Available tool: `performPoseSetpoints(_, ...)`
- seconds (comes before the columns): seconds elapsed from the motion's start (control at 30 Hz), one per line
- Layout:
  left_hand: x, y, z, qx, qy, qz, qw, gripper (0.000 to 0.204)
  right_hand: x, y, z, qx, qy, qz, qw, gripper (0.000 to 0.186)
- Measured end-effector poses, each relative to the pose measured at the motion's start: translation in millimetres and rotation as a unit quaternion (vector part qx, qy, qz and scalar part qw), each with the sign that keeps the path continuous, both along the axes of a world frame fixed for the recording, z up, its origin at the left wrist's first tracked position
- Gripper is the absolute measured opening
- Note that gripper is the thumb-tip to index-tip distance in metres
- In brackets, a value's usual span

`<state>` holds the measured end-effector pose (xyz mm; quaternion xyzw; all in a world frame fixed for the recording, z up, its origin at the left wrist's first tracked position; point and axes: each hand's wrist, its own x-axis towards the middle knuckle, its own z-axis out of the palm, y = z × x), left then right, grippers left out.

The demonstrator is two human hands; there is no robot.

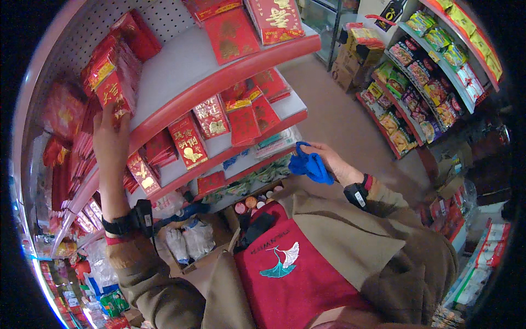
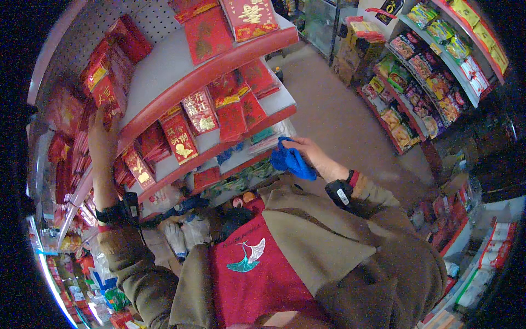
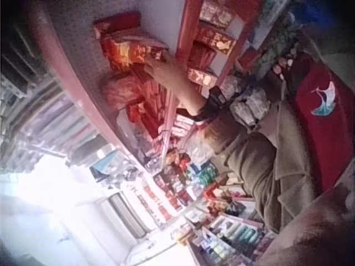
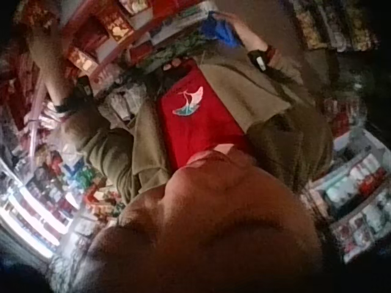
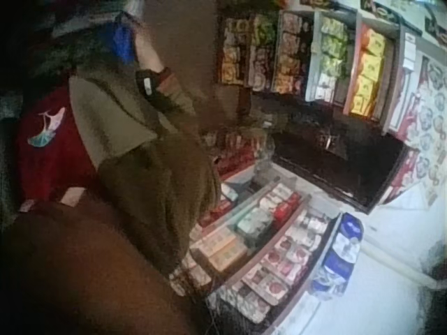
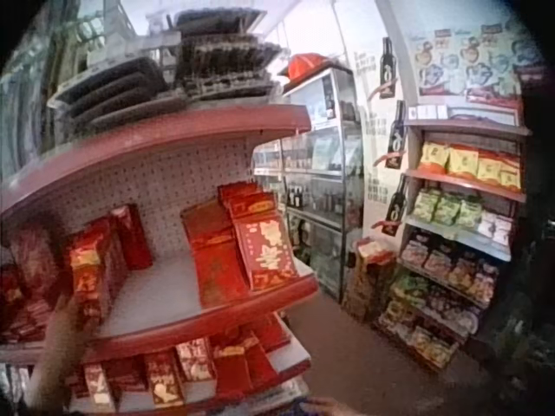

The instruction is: The person wipes the surfaces of red envelopes on a store shelf using a blue cloth. They pick up each envelope, wipe it, and place it back on the shelf, repeating this process for multiple items.

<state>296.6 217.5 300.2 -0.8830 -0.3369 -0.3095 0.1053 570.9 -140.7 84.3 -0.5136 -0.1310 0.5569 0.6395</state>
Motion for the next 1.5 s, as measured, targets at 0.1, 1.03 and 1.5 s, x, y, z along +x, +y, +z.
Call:
performPoseSetpoints(0.1,-2,-13,-1,0.032,-0.028,0.018,0.999,0.037,3,-1,-6,-0.015,0.009,0.018,1.000,0.039)
performPoseSetpoints(1.03,-100,-157,-215,-0.534,-0.276,-0.044,0.798,0.010,6,130,-59,-0.102,-0.374,0.079,0.918,0.045)
performPoseSetpoints(1.5,-115,-170,-237,-0.566,-0.334,-0.039,0.753,0.010,-15,124,-42,-0.003,-0.161,-0.013,0.987,0.026)
